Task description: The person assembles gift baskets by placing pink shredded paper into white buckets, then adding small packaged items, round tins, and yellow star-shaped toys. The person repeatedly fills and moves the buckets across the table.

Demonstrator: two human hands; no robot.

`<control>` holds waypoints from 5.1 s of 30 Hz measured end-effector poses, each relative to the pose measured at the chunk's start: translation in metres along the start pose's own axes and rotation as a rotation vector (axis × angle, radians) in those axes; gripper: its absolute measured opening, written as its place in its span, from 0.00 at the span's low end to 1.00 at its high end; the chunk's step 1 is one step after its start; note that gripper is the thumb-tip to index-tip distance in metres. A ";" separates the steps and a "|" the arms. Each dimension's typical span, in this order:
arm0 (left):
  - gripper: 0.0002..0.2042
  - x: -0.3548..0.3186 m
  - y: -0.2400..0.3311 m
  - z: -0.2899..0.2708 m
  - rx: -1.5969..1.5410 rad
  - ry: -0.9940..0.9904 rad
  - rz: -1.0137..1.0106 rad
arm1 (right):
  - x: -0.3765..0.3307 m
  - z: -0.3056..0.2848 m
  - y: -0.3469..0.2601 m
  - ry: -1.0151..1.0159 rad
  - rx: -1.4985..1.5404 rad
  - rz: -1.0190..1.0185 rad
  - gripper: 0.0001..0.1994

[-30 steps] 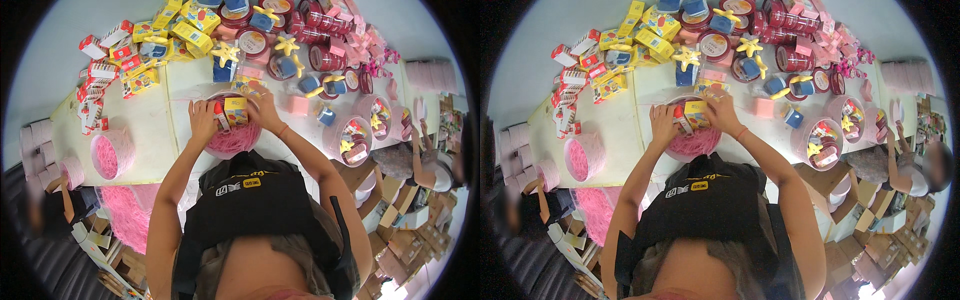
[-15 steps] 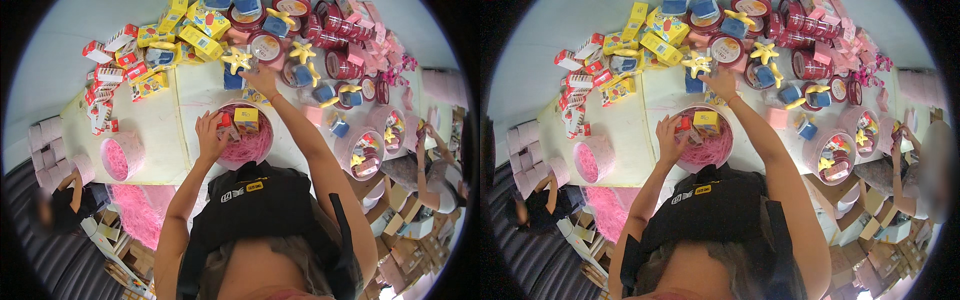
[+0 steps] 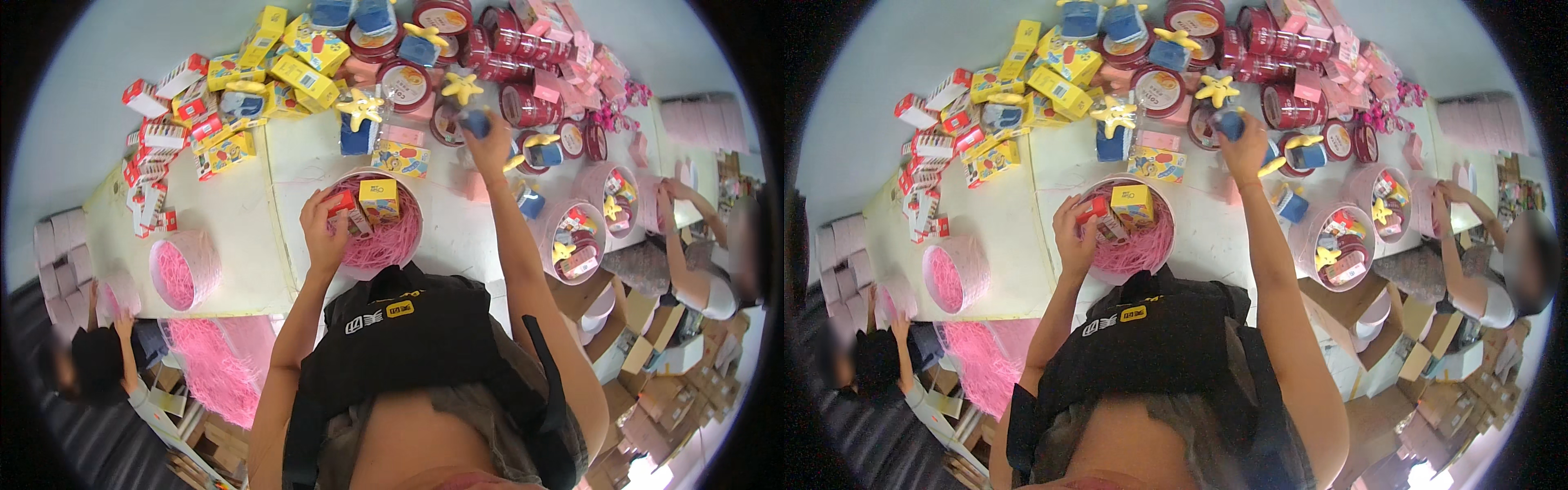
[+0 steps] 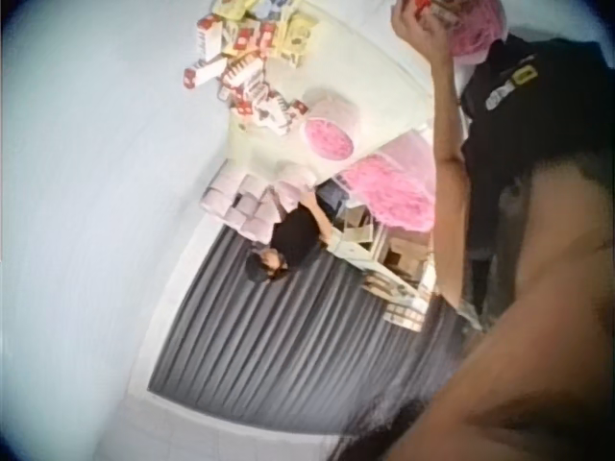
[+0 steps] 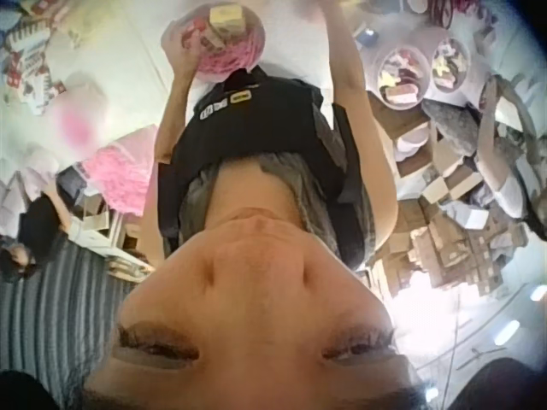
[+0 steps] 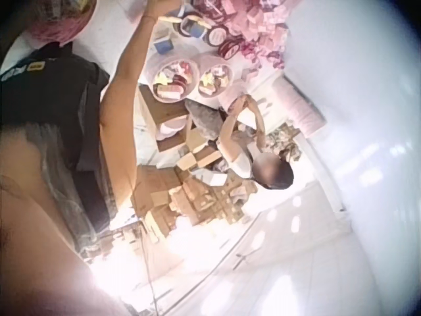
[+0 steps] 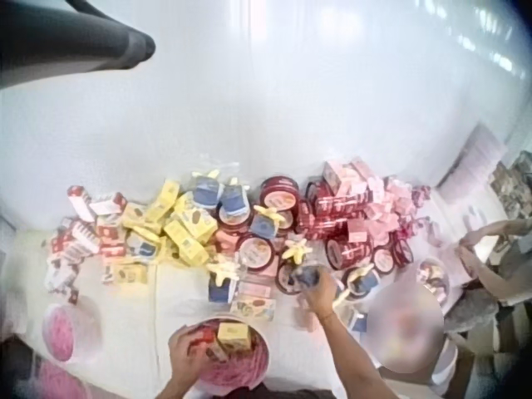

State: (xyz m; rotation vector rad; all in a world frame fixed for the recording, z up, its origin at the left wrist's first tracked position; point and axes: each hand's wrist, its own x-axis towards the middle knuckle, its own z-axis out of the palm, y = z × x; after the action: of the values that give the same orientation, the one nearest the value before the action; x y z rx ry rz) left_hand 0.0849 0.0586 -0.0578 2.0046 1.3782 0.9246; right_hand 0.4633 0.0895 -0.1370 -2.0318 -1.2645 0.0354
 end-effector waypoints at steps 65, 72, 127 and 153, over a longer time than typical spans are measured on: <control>0.30 -0.027 -0.017 -0.017 0.381 -0.557 0.146 | 0.138 -0.081 0.050 -0.624 -0.783 -0.688 0.45; 0.41 -0.005 0.071 0.003 -0.203 -0.314 0.167 | 0.006 -0.149 -0.059 -1.067 0.907 0.374 0.33; 0.27 -0.062 -0.007 0.036 0.392 -0.270 0.077 | 0.173 -0.091 0.163 0.087 0.039 0.211 0.38; 0.12 -0.046 -0.053 0.015 0.078 -0.265 0.247 | -0.148 -0.066 -0.139 -0.875 0.902 0.245 0.23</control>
State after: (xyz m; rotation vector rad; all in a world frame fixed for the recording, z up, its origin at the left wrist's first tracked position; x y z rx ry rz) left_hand 0.0549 0.0324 -0.1183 2.2990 1.0541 0.6818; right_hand 0.3051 -0.0297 -0.0563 -1.3273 -1.1201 1.4578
